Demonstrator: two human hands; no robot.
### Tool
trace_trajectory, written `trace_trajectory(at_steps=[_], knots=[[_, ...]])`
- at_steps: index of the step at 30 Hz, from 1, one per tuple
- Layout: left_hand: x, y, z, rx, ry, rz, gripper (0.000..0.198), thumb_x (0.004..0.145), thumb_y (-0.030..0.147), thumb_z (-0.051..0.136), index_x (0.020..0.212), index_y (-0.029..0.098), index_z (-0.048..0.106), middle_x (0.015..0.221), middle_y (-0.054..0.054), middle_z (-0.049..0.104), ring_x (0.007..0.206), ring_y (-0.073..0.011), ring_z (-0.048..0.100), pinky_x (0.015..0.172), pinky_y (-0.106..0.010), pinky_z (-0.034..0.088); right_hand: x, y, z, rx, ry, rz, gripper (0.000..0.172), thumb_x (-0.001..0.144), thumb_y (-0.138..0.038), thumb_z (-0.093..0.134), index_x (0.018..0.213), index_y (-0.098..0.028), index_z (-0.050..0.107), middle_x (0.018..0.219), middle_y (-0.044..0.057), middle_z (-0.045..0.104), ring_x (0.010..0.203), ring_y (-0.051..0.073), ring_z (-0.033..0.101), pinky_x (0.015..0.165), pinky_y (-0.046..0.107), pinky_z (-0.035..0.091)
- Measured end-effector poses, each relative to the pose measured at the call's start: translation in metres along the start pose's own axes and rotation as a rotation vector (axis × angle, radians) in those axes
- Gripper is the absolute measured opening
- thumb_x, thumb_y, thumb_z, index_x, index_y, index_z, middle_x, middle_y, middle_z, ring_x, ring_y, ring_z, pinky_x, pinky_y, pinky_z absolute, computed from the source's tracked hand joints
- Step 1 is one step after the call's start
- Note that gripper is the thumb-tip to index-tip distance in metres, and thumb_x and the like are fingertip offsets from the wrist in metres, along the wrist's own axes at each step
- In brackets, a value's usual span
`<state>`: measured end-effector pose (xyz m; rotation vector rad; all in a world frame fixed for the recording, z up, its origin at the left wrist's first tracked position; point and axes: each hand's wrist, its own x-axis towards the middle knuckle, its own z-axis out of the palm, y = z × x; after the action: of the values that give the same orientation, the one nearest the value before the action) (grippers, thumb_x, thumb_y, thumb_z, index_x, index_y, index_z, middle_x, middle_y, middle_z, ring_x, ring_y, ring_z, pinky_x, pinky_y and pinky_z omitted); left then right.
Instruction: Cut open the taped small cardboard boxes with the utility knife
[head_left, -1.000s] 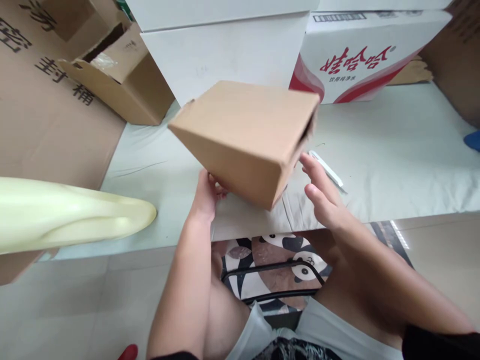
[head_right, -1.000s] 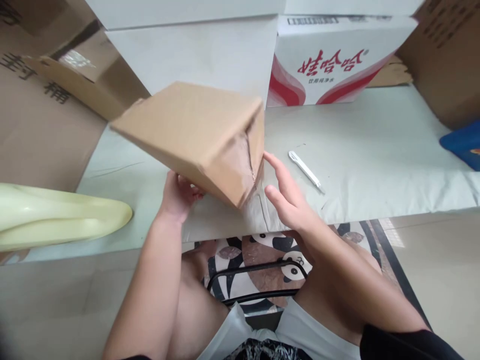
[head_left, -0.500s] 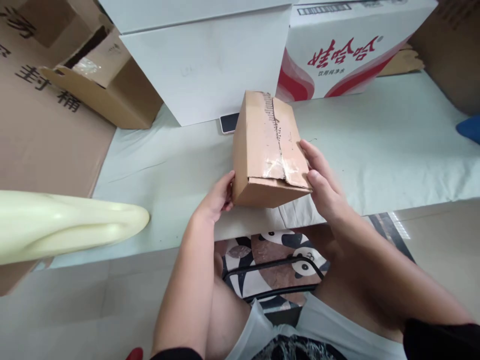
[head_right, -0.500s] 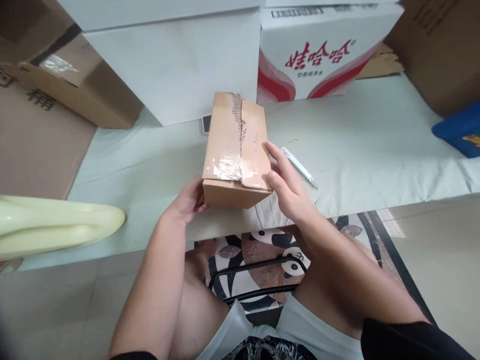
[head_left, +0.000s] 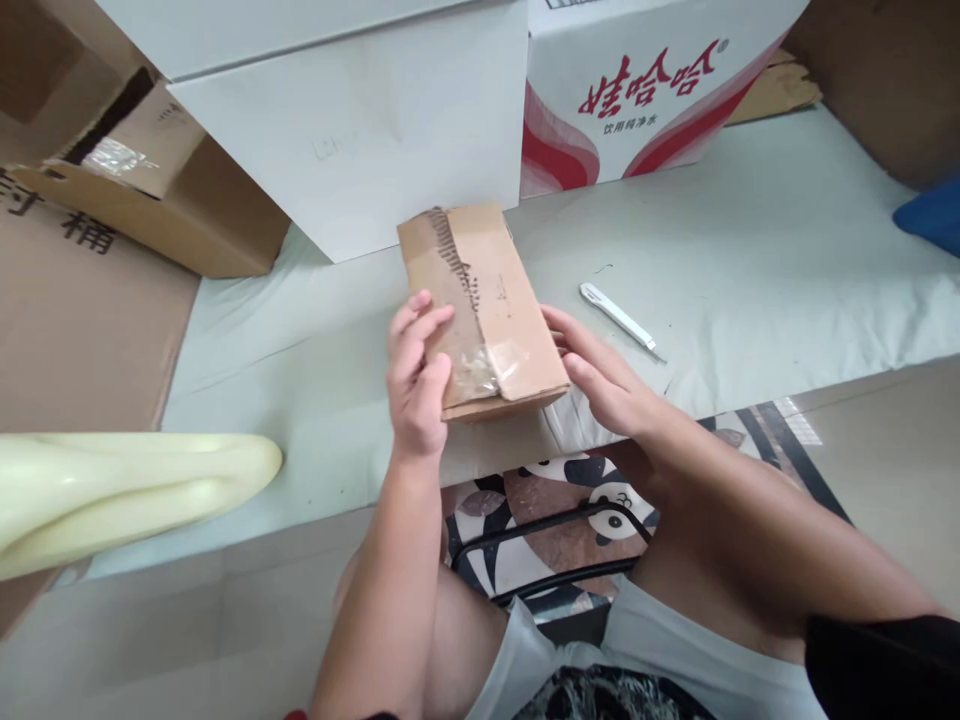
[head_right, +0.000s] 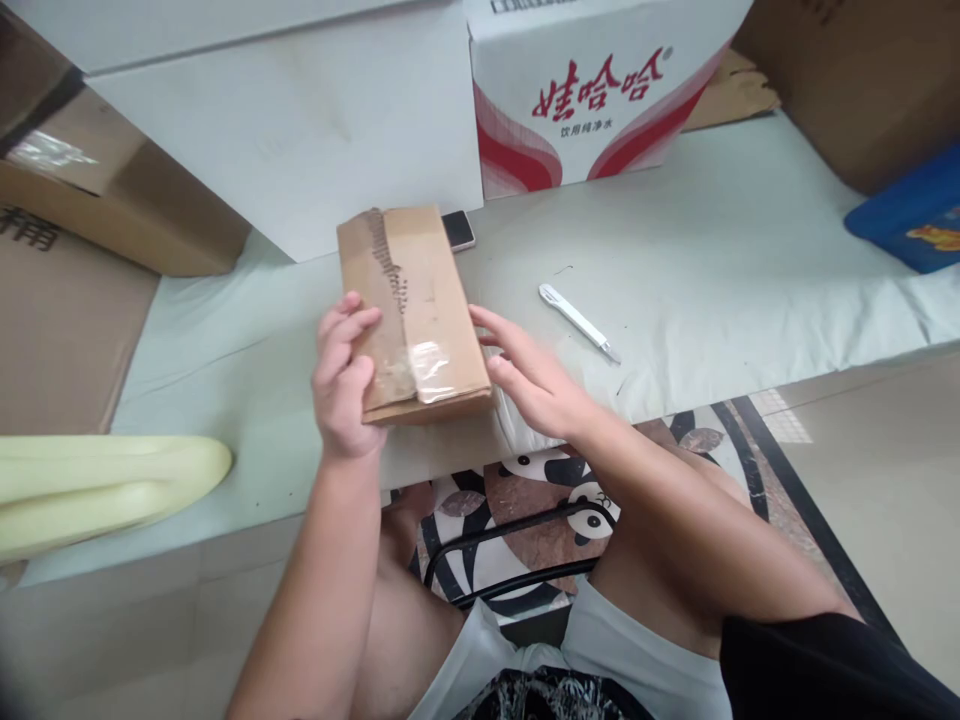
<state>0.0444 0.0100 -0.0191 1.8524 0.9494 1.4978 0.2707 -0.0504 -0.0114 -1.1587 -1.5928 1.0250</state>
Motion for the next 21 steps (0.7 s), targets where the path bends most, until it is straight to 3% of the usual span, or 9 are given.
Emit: trace_trajectory(at_steps=[2, 4, 7, 13, 16, 21], knots=[[-0.002, -0.001, 0.005, 0.015, -0.05, 0.034, 0.037, 0.101, 0.048, 0.046, 0.124, 0.03, 0.069, 0.145, -0.005, 0.06, 0.144, -0.0264, 0.051, 0.128, -0.045, 0.039, 0.004, 0.004, -0.006, -0.091, 0.1, 0.038, 0.06, 0.103, -0.064, 0.037, 0.145, -0.026, 0.056, 0.151, 0.012, 0.062, 0.132, 0.029, 0.063, 0.112, 0.054, 0.051], [-0.002, -0.003, 0.007, 0.037, -0.058, 0.046, 0.041, 0.102, 0.052, 0.044, 0.124, 0.029, 0.069, 0.143, -0.007, 0.06, 0.143, -0.0277, 0.052, 0.128, -0.047, 0.038, 0.008, 0.012, -0.017, -0.322, 0.263, 0.099, 0.047, 0.102, -0.053, 0.042, 0.13, -0.023, 0.066, 0.135, 0.013, 0.071, 0.125, 0.032, 0.066, 0.107, 0.057, 0.052], [-0.002, -0.004, 0.006, 0.064, -0.061, 0.034, 0.045, 0.102, 0.055, 0.042, 0.124, 0.026, 0.069, 0.143, -0.009, 0.059, 0.144, -0.03, 0.051, 0.129, -0.051, 0.036, 0.013, 0.028, -0.034, -0.725, 0.418, 0.242, 0.04, 0.092, -0.041, 0.053, 0.121, -0.019, 0.07, 0.126, 0.019, 0.071, 0.121, 0.039, 0.065, 0.104, 0.06, 0.051], [-0.002, -0.001, 0.003, 0.08, -0.1, 0.003, 0.046, 0.102, 0.053, 0.04, 0.125, 0.026, 0.067, 0.144, -0.01, 0.058, 0.147, -0.0308, 0.047, 0.129, -0.05, 0.036, 0.01, 0.045, -0.043, -1.02, 0.241, 0.461, 0.061, 0.086, -0.044, 0.06, 0.14, -0.014, 0.062, 0.145, 0.027, 0.058, 0.125, 0.049, 0.059, 0.1, 0.07, 0.05], [-0.002, -0.002, 0.003, 0.073, -0.105, 0.014, 0.044, 0.102, 0.052, 0.04, 0.126, 0.026, 0.067, 0.144, -0.009, 0.057, 0.146, -0.0301, 0.048, 0.129, -0.05, 0.036, 0.011, 0.042, -0.042, -1.086, 0.196, 0.489, 0.057, 0.089, -0.031, 0.055, 0.142, -0.012, 0.06, 0.137, 0.027, 0.062, 0.121, 0.047, 0.061, 0.098, 0.064, 0.052], [-0.002, -0.003, 0.003, -0.001, -0.088, 0.06, 0.04, 0.104, 0.049, 0.045, 0.127, 0.027, 0.069, 0.144, -0.009, 0.058, 0.144, -0.0269, 0.052, 0.128, -0.045, 0.039, 0.014, 0.032, -0.04, -1.016, 0.109, 0.422, 0.058, 0.089, -0.02, 0.046, 0.146, -0.02, 0.057, 0.119, 0.02, 0.07, 0.094, 0.035, 0.069, 0.08, 0.052, 0.057]])
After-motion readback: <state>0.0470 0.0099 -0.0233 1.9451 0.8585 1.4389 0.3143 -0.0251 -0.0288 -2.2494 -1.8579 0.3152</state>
